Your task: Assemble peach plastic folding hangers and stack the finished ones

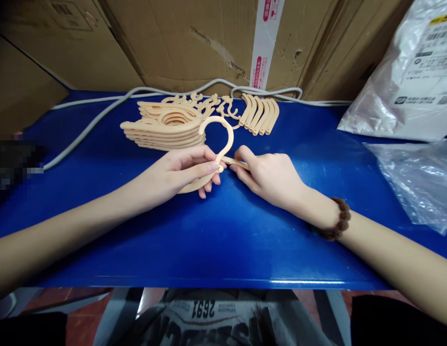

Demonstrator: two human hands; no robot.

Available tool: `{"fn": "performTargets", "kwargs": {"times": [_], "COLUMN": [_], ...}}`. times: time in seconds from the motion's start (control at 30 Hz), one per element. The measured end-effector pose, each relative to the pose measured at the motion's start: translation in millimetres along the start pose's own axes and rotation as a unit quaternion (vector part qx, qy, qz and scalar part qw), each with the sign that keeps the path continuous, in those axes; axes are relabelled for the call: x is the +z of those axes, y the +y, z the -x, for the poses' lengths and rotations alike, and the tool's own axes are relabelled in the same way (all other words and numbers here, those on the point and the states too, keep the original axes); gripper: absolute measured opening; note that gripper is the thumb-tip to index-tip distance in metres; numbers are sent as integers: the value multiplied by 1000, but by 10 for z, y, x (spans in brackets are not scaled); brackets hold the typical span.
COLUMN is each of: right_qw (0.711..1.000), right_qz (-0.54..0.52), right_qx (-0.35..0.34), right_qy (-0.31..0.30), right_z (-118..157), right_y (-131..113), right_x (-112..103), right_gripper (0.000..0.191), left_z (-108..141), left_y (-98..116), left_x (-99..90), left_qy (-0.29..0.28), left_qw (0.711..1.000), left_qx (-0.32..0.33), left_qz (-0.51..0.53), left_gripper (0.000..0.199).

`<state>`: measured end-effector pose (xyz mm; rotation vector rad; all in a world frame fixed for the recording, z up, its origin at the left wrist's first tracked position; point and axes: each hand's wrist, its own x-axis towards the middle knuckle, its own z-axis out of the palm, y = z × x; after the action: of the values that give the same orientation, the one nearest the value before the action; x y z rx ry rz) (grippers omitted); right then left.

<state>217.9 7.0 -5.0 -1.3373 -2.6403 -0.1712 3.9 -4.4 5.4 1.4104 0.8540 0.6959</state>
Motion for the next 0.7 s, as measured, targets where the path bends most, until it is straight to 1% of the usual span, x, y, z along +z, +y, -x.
{"fn": "performTargets", "kwargs": {"times": [0.1,0.2,0.3,0.43,0.7], "right_qw": [999,995,994,996,994], "right_qz": [-41,-83,-92,-68,-90], "right_qx": [-23,-57,-62,-48,-66], "right_qy": [-2,8,16,10,1], "right_z": [4,11,10,8,18], "right_y": [24,45,49,39,57], "right_x": [-2,7,19,20,23], "right_gripper": [24,18,19,28,20], "left_z": [4,12,17,17,15], "left_y": [13,41,65,67,29], "left_x": [5,19,38,52,59], "left_qy": [4,9,12,9,0], "left_qw": [1000,999,998,998,999], "left_qx": [-16,-36,-47,-50,-41], "left_qz": [17,25,25,21,25], "left_gripper": [14,14,13,11,11]}}
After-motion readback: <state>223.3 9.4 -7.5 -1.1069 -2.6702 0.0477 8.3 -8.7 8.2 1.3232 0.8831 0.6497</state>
